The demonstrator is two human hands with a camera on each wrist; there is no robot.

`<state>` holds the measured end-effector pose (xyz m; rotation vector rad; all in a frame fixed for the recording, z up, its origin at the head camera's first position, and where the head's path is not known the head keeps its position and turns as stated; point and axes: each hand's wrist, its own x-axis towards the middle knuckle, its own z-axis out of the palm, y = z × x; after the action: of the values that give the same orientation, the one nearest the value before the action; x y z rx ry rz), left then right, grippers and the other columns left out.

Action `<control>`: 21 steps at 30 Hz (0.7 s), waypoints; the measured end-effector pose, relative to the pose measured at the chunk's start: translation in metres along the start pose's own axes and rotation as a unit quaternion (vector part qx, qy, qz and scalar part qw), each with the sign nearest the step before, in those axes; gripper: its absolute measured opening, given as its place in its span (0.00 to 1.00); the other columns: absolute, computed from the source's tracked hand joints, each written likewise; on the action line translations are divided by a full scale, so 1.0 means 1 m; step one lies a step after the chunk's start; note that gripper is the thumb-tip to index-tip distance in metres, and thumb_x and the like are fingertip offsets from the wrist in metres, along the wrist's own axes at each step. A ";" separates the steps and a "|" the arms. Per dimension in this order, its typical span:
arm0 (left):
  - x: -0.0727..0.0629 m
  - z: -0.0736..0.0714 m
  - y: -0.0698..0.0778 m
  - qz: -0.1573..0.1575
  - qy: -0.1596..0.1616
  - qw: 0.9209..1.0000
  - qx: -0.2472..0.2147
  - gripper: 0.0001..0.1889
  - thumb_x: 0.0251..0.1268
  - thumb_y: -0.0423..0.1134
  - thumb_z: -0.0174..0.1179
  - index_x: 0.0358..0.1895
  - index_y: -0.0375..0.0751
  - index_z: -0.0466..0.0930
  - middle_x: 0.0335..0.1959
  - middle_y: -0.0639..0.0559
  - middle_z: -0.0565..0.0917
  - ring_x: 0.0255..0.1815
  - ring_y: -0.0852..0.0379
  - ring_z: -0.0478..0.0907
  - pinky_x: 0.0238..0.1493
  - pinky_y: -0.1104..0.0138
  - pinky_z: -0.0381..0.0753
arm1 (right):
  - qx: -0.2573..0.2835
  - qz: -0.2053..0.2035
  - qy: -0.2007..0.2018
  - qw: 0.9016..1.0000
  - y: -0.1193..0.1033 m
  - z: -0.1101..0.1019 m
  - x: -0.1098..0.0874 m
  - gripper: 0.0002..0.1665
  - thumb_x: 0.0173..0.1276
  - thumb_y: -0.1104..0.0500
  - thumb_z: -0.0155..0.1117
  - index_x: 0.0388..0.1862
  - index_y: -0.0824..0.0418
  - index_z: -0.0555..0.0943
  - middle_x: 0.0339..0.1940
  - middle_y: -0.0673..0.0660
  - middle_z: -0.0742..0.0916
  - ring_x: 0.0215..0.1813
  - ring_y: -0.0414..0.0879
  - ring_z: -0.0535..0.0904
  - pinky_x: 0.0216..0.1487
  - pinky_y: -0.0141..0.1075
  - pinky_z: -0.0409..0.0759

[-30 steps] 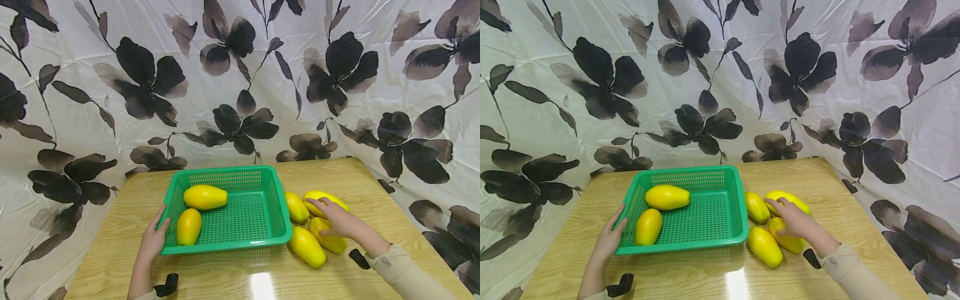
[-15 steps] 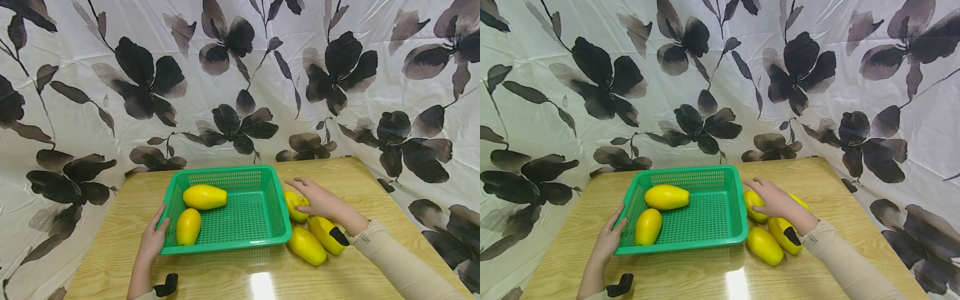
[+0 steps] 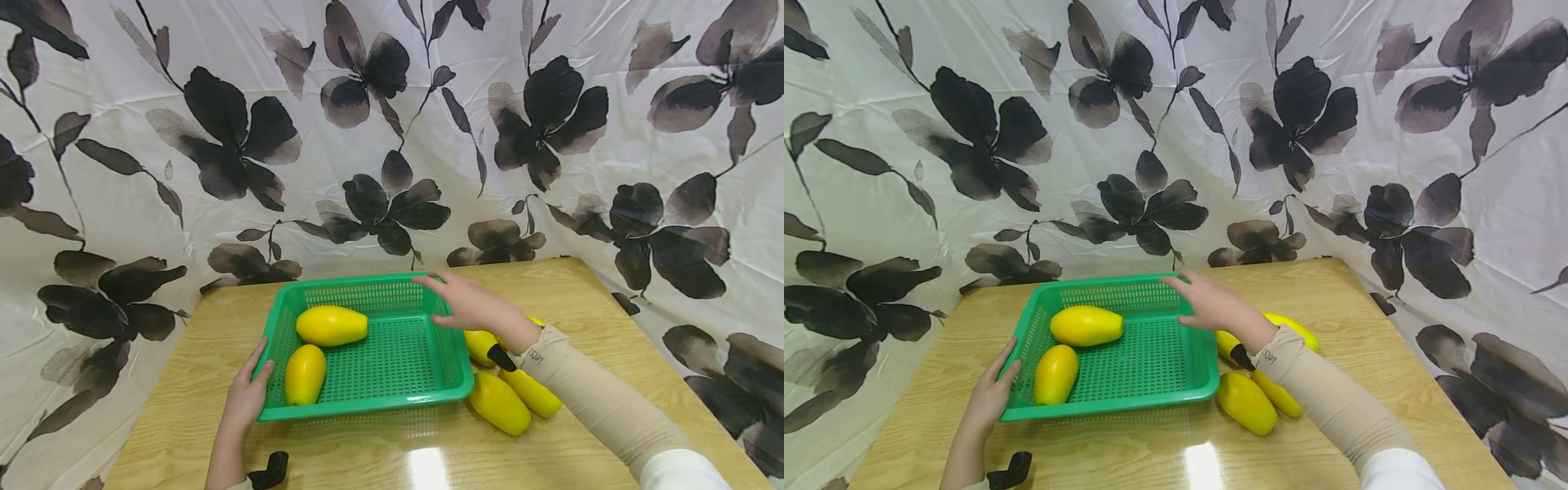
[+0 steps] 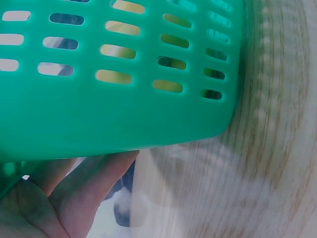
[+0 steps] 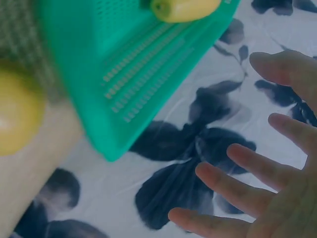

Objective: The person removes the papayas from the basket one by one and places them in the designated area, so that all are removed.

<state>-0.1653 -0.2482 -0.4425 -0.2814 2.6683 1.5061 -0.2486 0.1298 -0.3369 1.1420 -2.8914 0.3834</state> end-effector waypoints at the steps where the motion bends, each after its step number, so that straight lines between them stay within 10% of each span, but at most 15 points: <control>1: 0.000 0.000 0.000 0.000 0.000 1.000 0.001 0.28 0.73 0.51 0.36 0.73 0.61 0.40 0.73 0.41 0.42 0.69 0.33 0.38 0.60 0.35 0.44 | 0.000 -0.004 -0.003 1.000 -0.002 -0.001 0.004 0.42 0.58 0.56 0.67 0.69 0.58 0.59 0.64 0.67 0.67 0.61 0.59 0.67 0.57 0.49 0.69; 21: 0.000 0.000 0.001 -0.003 -0.005 1.000 0.000 0.28 0.73 0.52 0.35 0.73 0.62 0.39 0.73 0.42 0.41 0.69 0.32 0.37 0.60 0.35 0.43 | -0.026 -0.048 -0.062 0.997 -0.051 0.016 0.072 0.41 0.61 0.52 0.65 0.70 0.53 0.59 0.66 0.62 0.66 0.62 0.54 0.67 0.56 0.42 0.71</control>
<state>-0.1651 -0.2478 -0.4419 -0.2808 2.6580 1.5004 -0.2659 0.0423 -0.3346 1.3372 -2.9146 0.2430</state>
